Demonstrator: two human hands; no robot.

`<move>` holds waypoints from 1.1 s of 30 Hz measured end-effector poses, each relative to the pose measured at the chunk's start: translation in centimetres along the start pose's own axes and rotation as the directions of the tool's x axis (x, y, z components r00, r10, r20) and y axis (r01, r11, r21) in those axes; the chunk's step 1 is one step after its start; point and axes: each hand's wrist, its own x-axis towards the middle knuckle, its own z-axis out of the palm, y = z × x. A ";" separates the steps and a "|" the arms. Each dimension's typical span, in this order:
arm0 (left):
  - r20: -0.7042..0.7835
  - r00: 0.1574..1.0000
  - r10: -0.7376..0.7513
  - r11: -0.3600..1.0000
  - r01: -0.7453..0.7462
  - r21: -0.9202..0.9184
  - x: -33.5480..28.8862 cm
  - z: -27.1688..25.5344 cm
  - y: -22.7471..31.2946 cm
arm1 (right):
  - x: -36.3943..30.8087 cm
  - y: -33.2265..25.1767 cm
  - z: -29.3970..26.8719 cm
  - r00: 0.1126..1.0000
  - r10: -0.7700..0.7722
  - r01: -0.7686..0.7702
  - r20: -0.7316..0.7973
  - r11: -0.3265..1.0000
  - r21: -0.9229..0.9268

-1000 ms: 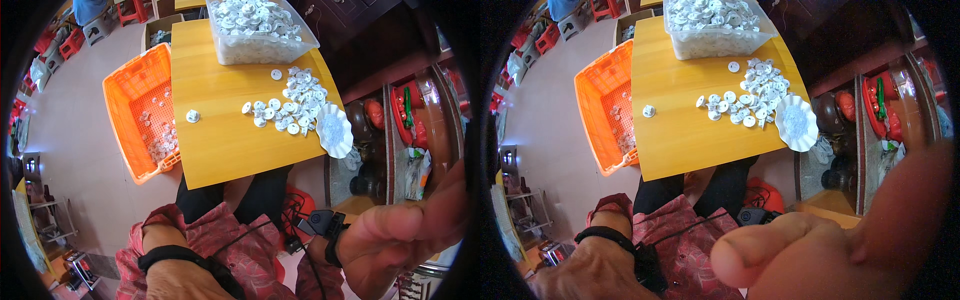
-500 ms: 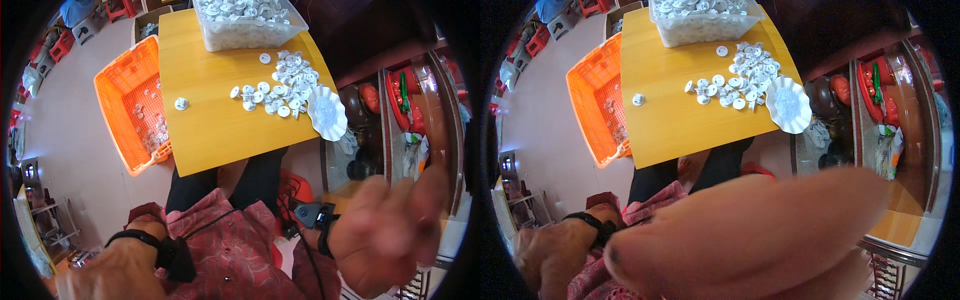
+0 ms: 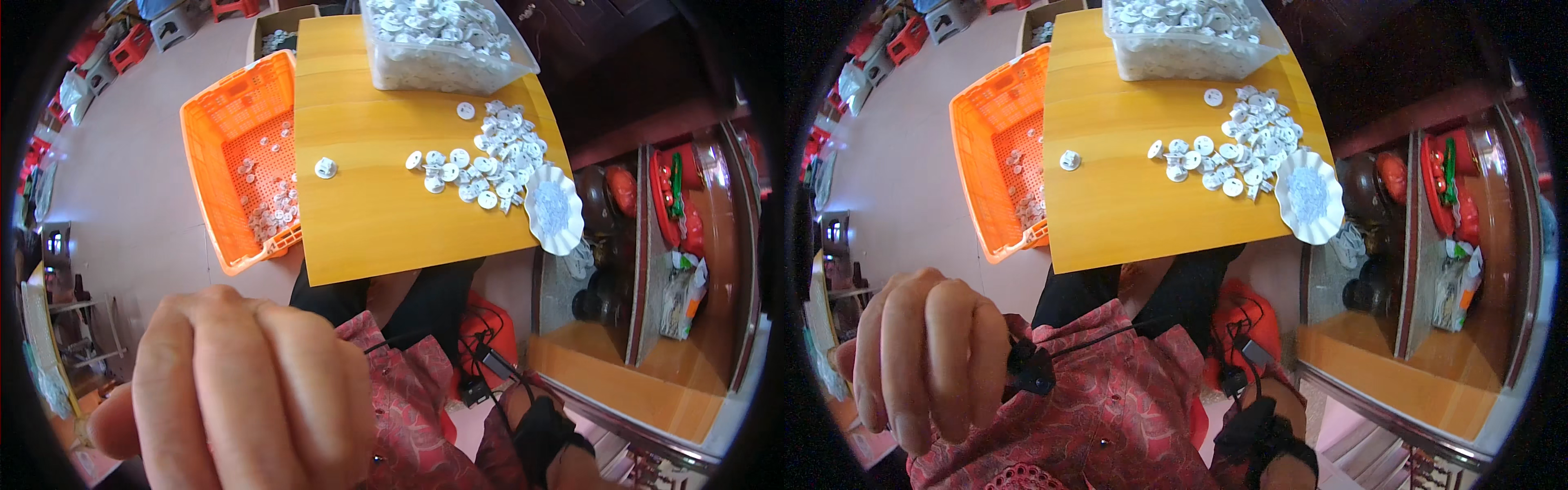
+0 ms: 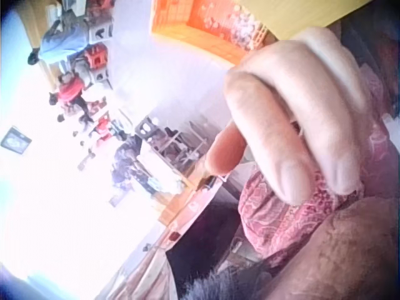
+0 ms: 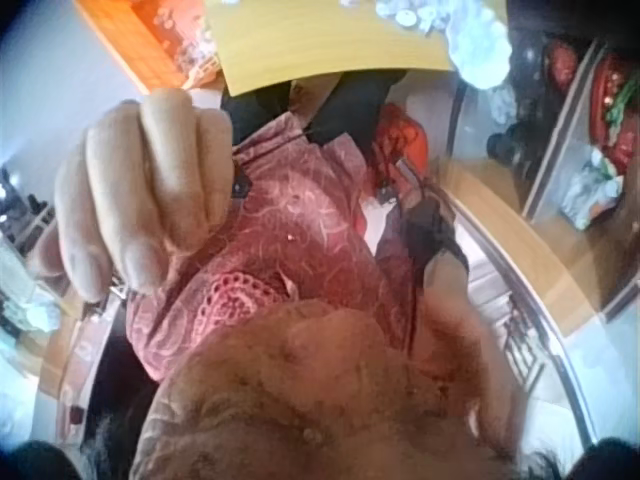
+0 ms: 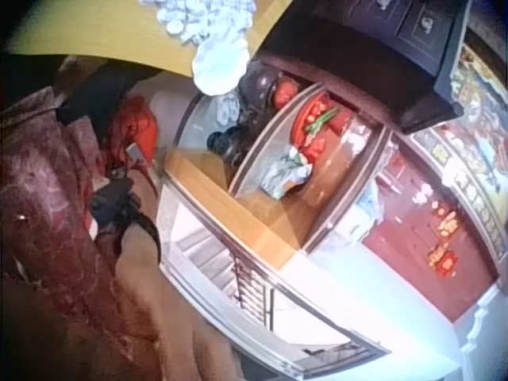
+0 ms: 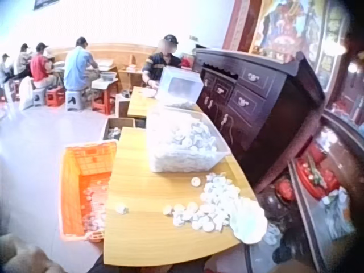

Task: Assembling small plastic shoe components by hand at a workstation.

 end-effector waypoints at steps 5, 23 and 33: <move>0.205 0.978 0.029 0.995 -0.009 -0.097 0.3 -1.3 -1.1 | 2.8 2.1 2.7 0.986 0.109 -0.039 -0.127 0.888 0.459; -0.389 0.830 -0.400 0.916 0.376 -0.138 -7.0 -7.8 -7.5 | 15.4 21.0 22.8 0.816 0.559 -0.567 -0.149 0.824 -0.013; -0.461 0.759 -0.459 0.884 0.442 -0.154 -8.1 -9.0 -8.2 | 16.4 21.5 24.9 0.758 0.650 -0.652 -0.053 0.750 -0.111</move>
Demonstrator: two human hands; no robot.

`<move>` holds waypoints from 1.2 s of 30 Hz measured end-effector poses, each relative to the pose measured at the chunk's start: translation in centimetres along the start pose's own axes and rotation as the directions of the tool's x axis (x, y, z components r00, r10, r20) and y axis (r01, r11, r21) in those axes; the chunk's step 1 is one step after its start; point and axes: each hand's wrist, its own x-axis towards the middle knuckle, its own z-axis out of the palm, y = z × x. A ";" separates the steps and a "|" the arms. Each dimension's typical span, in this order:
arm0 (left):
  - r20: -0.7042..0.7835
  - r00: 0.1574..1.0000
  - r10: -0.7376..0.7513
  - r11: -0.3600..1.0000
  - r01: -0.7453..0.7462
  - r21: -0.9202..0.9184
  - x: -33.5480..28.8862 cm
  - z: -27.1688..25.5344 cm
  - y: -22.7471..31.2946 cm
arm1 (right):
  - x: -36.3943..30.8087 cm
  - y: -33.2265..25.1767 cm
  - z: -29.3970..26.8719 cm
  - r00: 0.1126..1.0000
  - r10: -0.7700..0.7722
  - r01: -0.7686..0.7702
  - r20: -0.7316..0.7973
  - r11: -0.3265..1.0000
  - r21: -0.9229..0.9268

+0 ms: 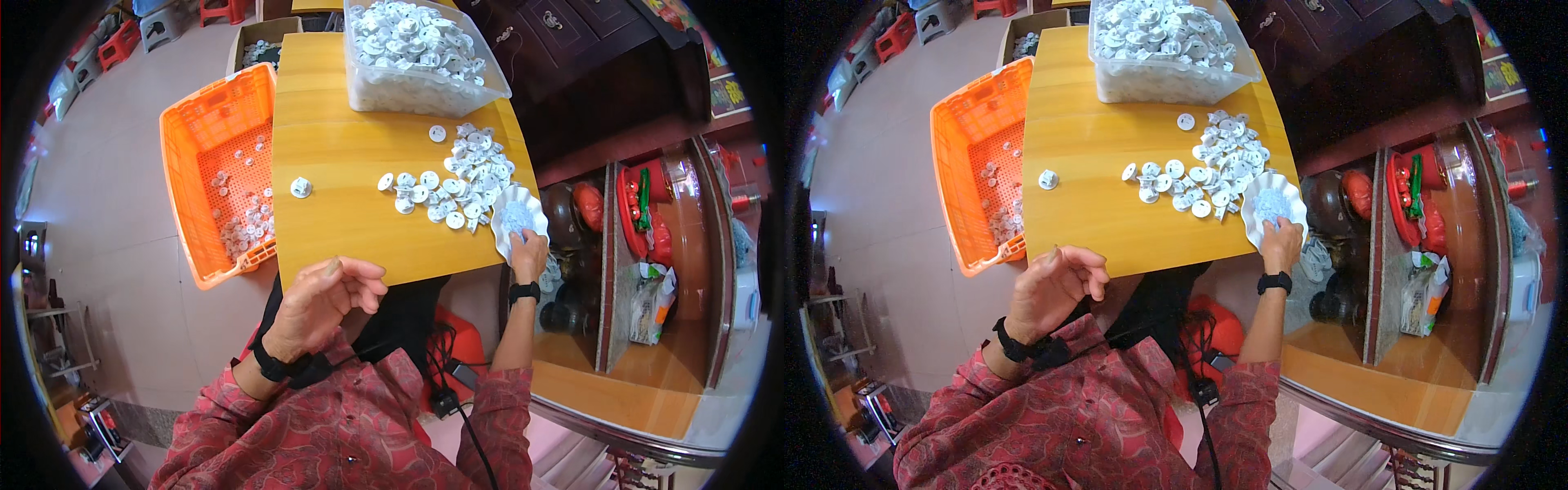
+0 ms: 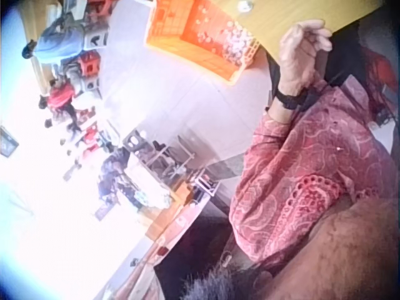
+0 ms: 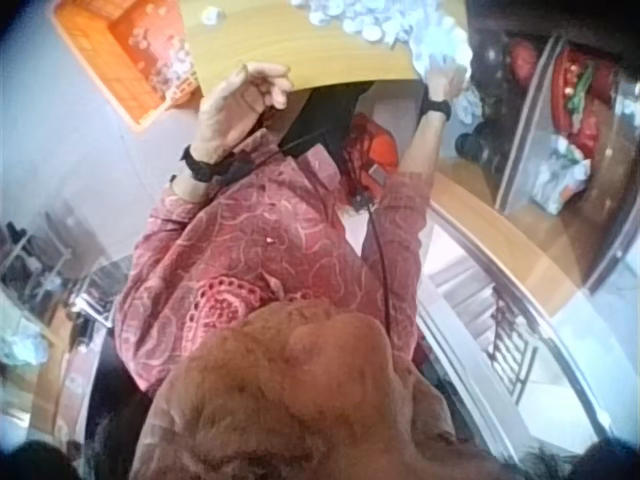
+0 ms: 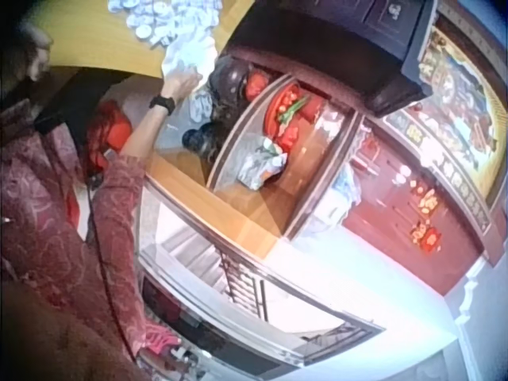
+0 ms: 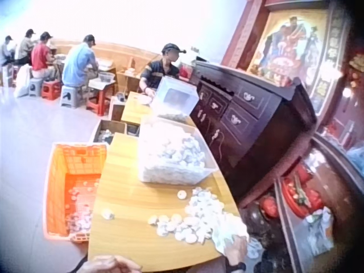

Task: Assembling small plastic shoe components by hand at a workstation.

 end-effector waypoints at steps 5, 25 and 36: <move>-0.036 0.999 -0.037 0.999 0.038 0.025 0.1 0.2 -0.2 | 1.3 1.9 1.9 0.998 -0.035 0.038 -0.044 0.997 0.074; -0.133 0.986 -0.097 0.995 0.098 -0.003 0.2 -1.6 -1.7 | -7.2 -8.0 -1.2 0.967 -0.221 0.045 0.130 0.644 0.764; -0.225 0.969 -0.101 0.995 0.103 -0.003 0.1 -3.5 -1.4 | -11.5 -13.4 0.5 0.844 -0.529 0.330 0.091 0.646 0.689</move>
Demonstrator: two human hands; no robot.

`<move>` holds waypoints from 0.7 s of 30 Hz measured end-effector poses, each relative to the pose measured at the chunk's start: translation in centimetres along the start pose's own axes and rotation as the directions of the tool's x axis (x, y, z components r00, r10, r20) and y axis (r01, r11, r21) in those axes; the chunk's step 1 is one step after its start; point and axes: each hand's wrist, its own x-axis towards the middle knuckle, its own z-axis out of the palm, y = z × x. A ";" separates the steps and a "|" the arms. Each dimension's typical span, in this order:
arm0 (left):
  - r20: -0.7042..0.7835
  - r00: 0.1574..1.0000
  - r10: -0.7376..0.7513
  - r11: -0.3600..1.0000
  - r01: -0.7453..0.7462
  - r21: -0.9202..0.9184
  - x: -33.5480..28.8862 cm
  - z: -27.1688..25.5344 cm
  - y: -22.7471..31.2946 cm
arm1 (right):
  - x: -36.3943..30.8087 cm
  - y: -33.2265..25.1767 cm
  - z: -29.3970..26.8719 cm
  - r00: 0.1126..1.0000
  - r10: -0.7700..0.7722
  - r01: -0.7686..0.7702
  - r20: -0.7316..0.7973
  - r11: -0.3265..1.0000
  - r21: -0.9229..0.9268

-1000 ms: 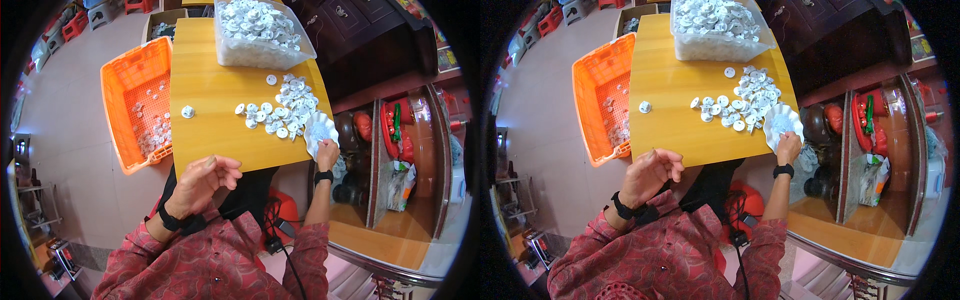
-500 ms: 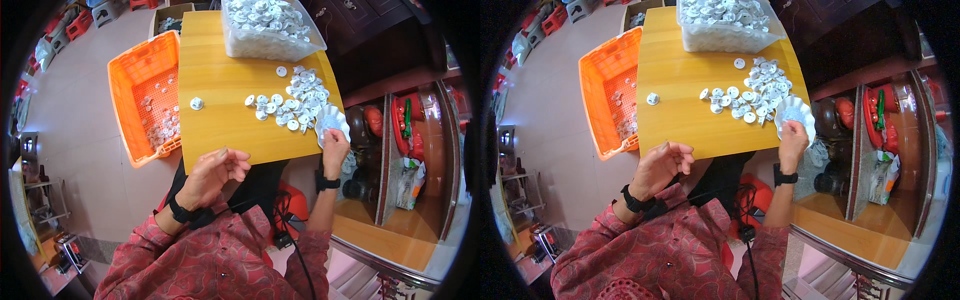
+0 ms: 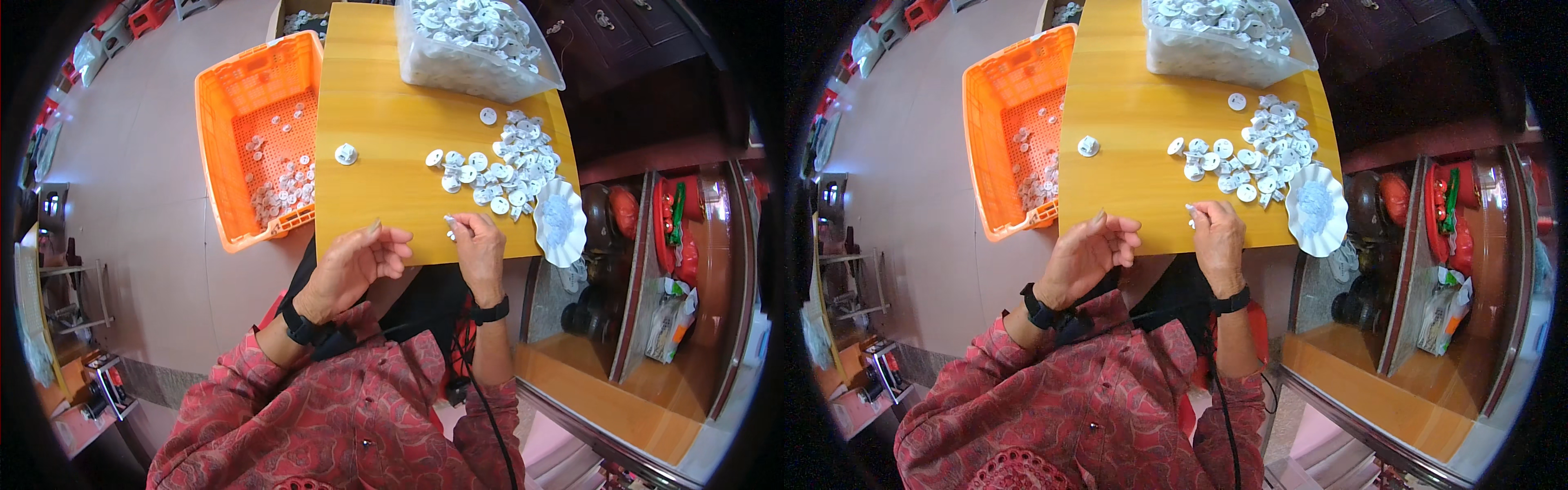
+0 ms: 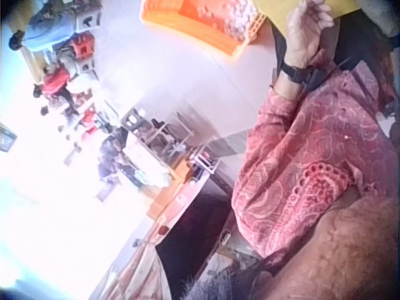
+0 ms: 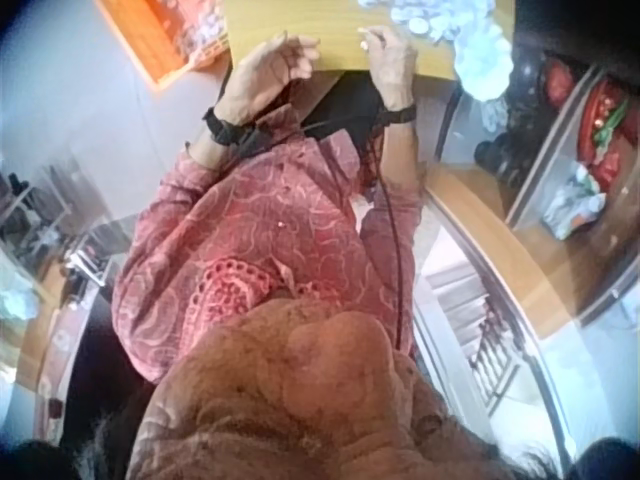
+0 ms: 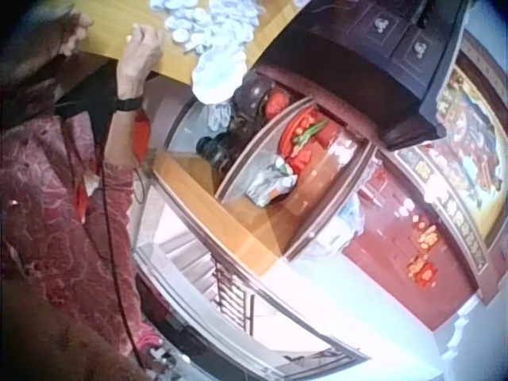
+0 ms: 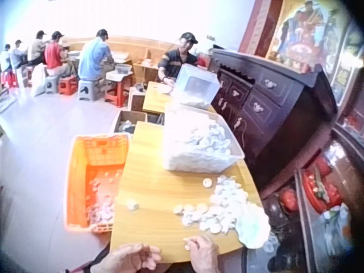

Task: Assembling small plastic shoe components by hand at a workstation.

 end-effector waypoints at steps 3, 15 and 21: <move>0.003 1.000 -0.004 1.000 0.004 -0.025 0.0 0.0 0.3 | -0.1 0.5 -0.3 0.999 -0.041 0.040 -0.029 0.999 -0.014; -0.015 1.000 0.003 1.000 -0.003 -0.009 0.2 -1.0 0.0 | -0.4 1.7 -2.8 0.964 0.253 -0.244 -0.086 0.964 0.100; -0.010 1.000 -0.003 1.000 0.002 -0.010 0.1 -1.0 0.0 | -0.6 2.0 -3.6 0.986 0.118 -0.128 -0.115 0.988 -0.082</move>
